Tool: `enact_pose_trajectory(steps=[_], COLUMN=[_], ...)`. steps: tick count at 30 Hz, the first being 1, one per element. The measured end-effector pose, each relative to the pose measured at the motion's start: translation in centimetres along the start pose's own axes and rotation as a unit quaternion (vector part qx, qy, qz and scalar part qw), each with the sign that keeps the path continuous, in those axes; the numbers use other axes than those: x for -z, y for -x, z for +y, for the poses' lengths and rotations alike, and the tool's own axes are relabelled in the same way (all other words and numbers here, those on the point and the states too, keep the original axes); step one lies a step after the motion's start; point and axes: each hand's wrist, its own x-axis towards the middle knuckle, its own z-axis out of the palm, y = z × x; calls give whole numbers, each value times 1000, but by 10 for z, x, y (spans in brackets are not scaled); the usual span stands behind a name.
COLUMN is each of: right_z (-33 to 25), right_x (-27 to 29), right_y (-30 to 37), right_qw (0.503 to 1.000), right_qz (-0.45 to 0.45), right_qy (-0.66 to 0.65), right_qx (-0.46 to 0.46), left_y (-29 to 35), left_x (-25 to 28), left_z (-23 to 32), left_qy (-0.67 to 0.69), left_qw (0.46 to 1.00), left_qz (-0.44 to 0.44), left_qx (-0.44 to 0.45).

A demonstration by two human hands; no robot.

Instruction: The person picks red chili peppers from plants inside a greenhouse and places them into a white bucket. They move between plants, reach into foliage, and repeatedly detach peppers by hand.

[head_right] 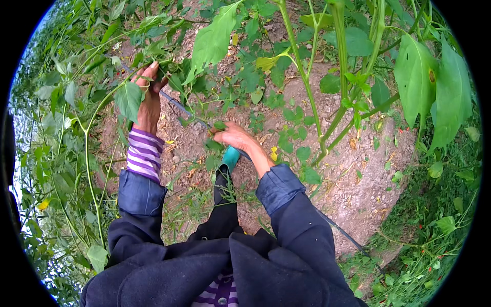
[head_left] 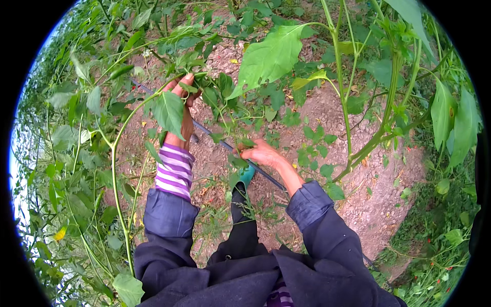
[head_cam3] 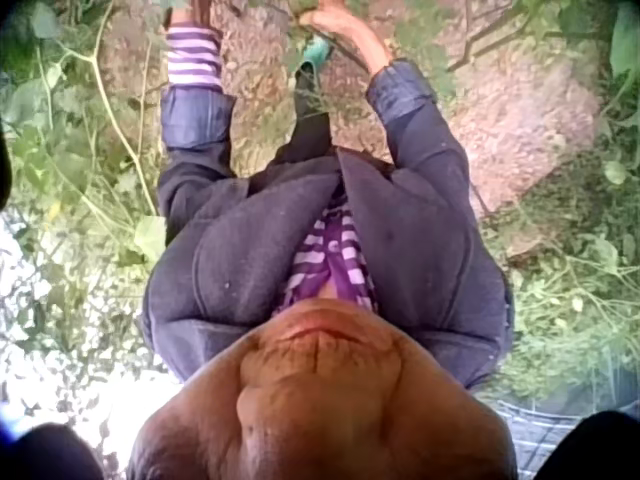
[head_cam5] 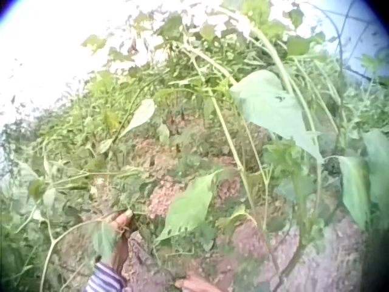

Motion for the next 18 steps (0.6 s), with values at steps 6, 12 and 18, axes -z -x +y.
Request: enact_pose_trajectory(steps=[6,12,18], right_z=[-21,-71,-91], right_x=[-24,-25,-15], right_y=[39,88,114], right_qw=[989,897,829], right_qz=[95,178,271], right_qy=[87,376,443], right_qx=[68,149,205], left_y=[31,121,124], left_x=[35,34,-5], left_z=[-58,-79,-63], left_qy=[-339,-299,-529], left_qw=[936,929,824], left_qz=[9,-140,-183], left_qx=[-91,166,-89])
